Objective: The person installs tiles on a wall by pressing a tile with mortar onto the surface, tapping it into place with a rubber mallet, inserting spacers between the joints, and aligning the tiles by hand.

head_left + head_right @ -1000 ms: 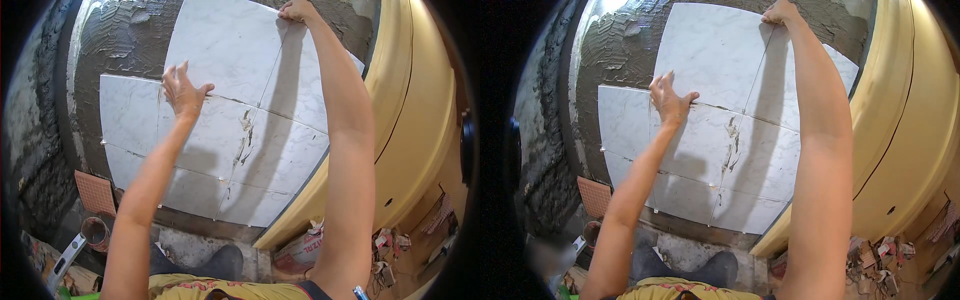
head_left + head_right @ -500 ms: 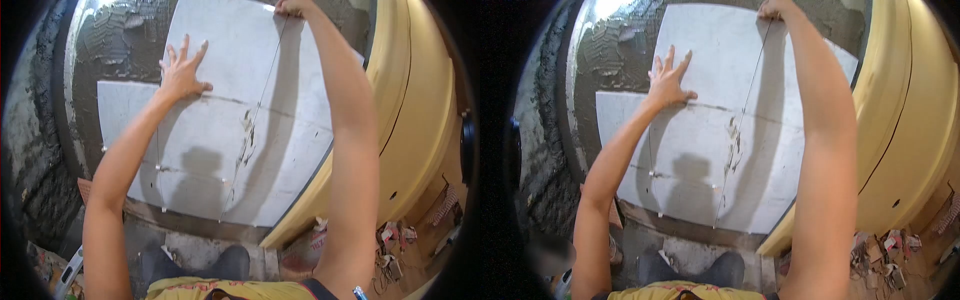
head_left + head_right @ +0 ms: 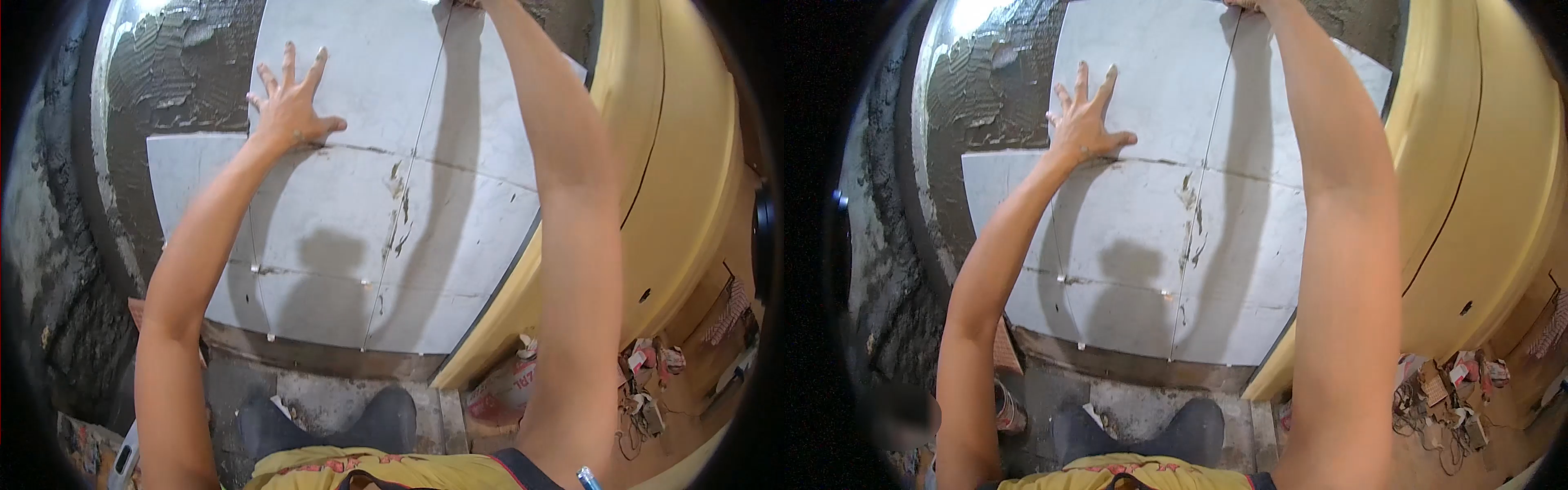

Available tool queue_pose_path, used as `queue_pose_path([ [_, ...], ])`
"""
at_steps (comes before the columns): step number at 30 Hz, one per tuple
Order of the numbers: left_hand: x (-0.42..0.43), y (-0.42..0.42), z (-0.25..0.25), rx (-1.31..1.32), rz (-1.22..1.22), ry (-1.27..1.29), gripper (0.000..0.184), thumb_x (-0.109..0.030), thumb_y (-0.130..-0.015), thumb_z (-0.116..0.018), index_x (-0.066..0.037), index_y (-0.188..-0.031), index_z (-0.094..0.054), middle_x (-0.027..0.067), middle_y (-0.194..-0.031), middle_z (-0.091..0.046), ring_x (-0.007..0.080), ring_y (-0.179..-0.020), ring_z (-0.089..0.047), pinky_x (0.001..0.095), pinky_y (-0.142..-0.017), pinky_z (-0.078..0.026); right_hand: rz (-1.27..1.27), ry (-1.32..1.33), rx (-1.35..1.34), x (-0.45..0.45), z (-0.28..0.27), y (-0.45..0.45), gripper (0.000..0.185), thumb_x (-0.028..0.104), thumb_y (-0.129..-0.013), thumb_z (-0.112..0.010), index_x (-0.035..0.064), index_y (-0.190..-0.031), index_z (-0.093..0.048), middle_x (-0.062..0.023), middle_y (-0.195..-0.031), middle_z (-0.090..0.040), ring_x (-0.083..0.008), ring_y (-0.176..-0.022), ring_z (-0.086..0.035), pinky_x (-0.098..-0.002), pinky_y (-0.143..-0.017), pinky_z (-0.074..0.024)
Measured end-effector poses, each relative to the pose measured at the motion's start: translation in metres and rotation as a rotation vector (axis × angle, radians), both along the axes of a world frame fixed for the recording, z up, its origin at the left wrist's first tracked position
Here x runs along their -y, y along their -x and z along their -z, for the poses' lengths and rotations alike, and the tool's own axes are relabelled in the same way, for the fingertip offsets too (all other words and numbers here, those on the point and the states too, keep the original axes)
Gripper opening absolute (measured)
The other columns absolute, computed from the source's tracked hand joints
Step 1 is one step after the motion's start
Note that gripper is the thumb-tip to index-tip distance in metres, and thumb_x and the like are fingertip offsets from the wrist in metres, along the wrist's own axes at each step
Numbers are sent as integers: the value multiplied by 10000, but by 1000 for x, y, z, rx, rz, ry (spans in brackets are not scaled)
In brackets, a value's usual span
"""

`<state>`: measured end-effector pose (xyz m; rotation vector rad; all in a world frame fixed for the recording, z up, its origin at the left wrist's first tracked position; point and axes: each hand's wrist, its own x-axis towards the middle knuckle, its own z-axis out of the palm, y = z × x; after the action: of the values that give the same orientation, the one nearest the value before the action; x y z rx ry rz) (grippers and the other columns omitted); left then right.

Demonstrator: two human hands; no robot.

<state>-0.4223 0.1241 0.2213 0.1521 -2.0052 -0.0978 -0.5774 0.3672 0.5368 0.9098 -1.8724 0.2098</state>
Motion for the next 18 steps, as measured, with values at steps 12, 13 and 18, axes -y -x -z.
queue_pose_path([
  [12,1,-1,1,36,25,-10,1274,-555,-604,-895,-392,-1642,-172,176,-1725,10,686,-1463,-3,893,-1003,-226,-148,195,-147,-42,57,-38,231,234,-751,-731,81,-903,-813,-171,-897,-765,-300,-869,-754,-406,-806,-580],
  [13,1,-1,0,31,34,-10,1271,-554,-607,-894,-391,-1642,-174,178,-1725,10,687,-1463,-4,894,-1002,-226,-158,200,-153,-40,57,-39,229,232,-752,-731,80,-902,-813,-170,-895,-765,-299,-867,-755,-406,-804,-579],
  [18,4,1,3,8,41,12,1265,-585,-613,-886,-384,-1642,-178,187,-1723,4,689,-1461,-16,896,-992,-231,-136,181,-226,-31,55,-49,230,227,-776,-737,58,-914,-809,-164,-902,-770,-306,-871,-755,-407,-807,-576],
])
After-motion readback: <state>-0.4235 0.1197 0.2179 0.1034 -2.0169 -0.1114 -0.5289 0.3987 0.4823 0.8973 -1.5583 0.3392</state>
